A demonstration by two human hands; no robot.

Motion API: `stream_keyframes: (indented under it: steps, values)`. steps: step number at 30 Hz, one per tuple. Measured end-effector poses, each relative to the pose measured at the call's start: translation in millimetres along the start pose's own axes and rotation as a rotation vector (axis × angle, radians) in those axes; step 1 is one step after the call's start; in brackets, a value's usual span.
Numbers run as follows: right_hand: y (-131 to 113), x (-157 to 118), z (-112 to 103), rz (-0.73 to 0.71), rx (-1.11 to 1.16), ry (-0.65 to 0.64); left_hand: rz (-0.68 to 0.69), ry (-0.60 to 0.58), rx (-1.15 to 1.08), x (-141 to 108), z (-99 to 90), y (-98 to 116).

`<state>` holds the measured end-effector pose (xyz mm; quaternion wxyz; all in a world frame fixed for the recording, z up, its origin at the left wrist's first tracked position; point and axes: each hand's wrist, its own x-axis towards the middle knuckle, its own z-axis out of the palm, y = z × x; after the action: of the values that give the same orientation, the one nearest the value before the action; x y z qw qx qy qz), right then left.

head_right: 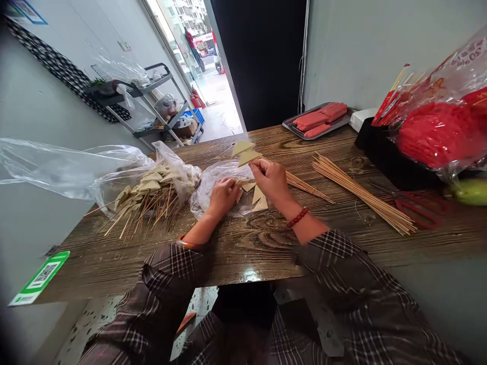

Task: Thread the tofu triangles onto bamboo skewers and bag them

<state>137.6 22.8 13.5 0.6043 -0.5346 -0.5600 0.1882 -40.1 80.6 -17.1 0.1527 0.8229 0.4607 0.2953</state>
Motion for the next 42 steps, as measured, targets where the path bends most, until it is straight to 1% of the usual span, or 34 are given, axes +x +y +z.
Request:
stream_keyframes:
  steps: [2,4,6,7,8,10,14,17,20,24,27,31,42]
  values:
    - [-2,2,-3,0.008,0.014,0.025,-0.135,0.045,-0.258,-1,-6.1,-2]
    - [-3,3,-6,0.007,0.037,0.039,-0.284,0.054,-0.606,-3,-15.6,-3]
    - [-5,3,-6,0.003,0.05,0.033,-0.388,0.045,-0.944,-4,-27.9,-3]
    - [-6,1,-6,0.003,0.053,0.024,-0.421,0.048,-1.072,-5,-34.2,-4]
    - [-8,0,-5,0.004,0.054,0.008,-0.449,0.059,-1.165,-5,-40.1,-4]
    - [-10,-4,-3,0.007,0.055,-0.028,-0.501,0.085,-1.264,-6,-49.1,-6]
    - [-13,-10,0,0.026,0.06,-0.105,-0.593,0.095,-1.354,-6,-54.5,-9]
    - [-16,-13,0,0.024,-0.012,-0.174,-0.614,0.088,-1.389,-7,-55.8,-11]
    - [-20,-18,-1,-0.003,-0.119,-0.288,-0.637,0.125,-1.444,-8,-59.7,-12]
    - [-25,-26,1,-0.046,-0.182,-0.446,-0.674,0.149,-1.536,-9,-64.8,-15]
    - [-27,-31,5,-0.07,-0.211,-0.514,-0.69,0.165,-1.58,-10,-67.0,-14]
    - [-24,-35,10,-0.079,-0.237,-0.542,-0.703,0.196,-1.601,-11,-68.3,-11]
    - [-19,-36,10,-0.081,-0.244,-0.528,-0.698,0.2,-1.621,-12,-68.3,-9]
